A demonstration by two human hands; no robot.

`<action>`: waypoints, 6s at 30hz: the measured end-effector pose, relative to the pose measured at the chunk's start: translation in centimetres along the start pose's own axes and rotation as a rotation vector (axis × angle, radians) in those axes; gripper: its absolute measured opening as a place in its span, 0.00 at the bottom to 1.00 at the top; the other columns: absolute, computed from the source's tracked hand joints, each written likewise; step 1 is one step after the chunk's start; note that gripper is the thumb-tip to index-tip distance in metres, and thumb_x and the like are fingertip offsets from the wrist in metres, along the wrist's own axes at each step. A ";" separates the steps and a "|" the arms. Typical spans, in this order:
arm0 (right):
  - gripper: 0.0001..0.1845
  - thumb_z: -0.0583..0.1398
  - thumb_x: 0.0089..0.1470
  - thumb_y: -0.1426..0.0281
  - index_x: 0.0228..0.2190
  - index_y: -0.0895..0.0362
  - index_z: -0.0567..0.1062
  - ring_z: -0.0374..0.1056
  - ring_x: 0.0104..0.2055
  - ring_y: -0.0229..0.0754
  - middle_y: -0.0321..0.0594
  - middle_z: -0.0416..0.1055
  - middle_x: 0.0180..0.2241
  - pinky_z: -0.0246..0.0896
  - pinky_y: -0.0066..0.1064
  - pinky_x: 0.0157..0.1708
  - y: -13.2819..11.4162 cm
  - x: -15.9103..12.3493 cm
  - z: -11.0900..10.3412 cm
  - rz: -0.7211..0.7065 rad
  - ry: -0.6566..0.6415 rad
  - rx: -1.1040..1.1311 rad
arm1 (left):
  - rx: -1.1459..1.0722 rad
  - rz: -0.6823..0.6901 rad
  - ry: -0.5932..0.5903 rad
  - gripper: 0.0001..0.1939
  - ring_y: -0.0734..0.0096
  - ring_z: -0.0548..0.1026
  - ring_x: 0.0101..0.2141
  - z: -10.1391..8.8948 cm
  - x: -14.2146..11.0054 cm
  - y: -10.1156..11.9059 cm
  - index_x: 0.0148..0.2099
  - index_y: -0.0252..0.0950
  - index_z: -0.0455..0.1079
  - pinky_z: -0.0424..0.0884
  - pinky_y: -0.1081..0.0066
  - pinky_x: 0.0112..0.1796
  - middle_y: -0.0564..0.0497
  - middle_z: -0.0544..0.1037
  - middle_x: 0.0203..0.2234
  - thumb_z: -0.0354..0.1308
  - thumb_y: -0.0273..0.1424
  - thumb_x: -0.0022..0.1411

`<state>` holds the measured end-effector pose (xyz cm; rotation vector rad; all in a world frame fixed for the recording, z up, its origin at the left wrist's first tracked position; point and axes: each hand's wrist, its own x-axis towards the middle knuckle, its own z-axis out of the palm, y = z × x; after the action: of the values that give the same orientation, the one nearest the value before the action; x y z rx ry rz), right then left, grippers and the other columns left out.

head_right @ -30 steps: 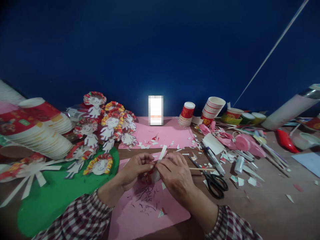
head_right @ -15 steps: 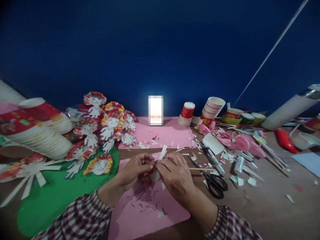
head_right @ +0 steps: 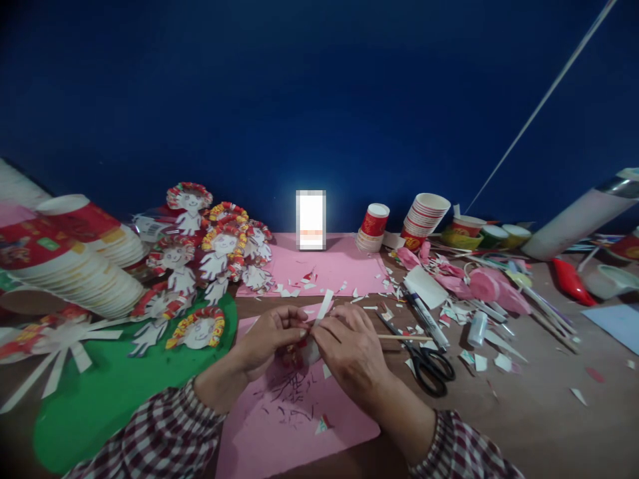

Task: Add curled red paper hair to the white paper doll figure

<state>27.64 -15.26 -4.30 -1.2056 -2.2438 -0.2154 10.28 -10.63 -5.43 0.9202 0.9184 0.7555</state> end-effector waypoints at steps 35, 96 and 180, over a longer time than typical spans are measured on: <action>0.09 0.54 0.58 0.71 0.35 0.55 0.74 0.60 0.40 0.42 0.39 0.71 0.30 0.54 0.37 0.46 -0.1 0.2 -0.2 -0.017 0.001 -0.024 | 0.001 0.018 -0.007 0.15 0.78 0.70 0.25 0.0 0.0 0.0 0.35 0.32 0.70 0.64 0.78 0.26 0.52 0.73 0.26 0.67 0.26 0.42; 0.09 0.53 0.59 0.70 0.36 0.54 0.74 0.59 0.42 0.44 0.40 0.71 0.32 0.54 0.38 0.46 0.0 -0.1 0.0 0.002 -0.006 0.009 | -0.004 0.000 0.004 0.15 0.79 0.69 0.23 0.1 0.0 0.1 0.34 0.31 0.70 0.62 0.78 0.25 0.53 0.73 0.25 0.67 0.26 0.41; 0.09 0.55 0.57 0.72 0.39 0.56 0.73 0.61 0.43 0.45 0.42 0.71 0.37 0.56 0.39 0.46 1.9 -0.4 -1.1 0.077 0.085 -0.106 | -0.089 -0.016 0.101 0.20 0.80 0.68 0.17 -0.1 0.0 0.6 0.36 0.33 0.64 0.62 0.78 0.17 0.55 0.72 0.22 0.69 0.31 0.41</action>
<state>29.83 -14.88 -3.84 -1.3110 -2.1313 -0.3518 10.09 -10.31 -4.94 0.8015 0.9713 0.8285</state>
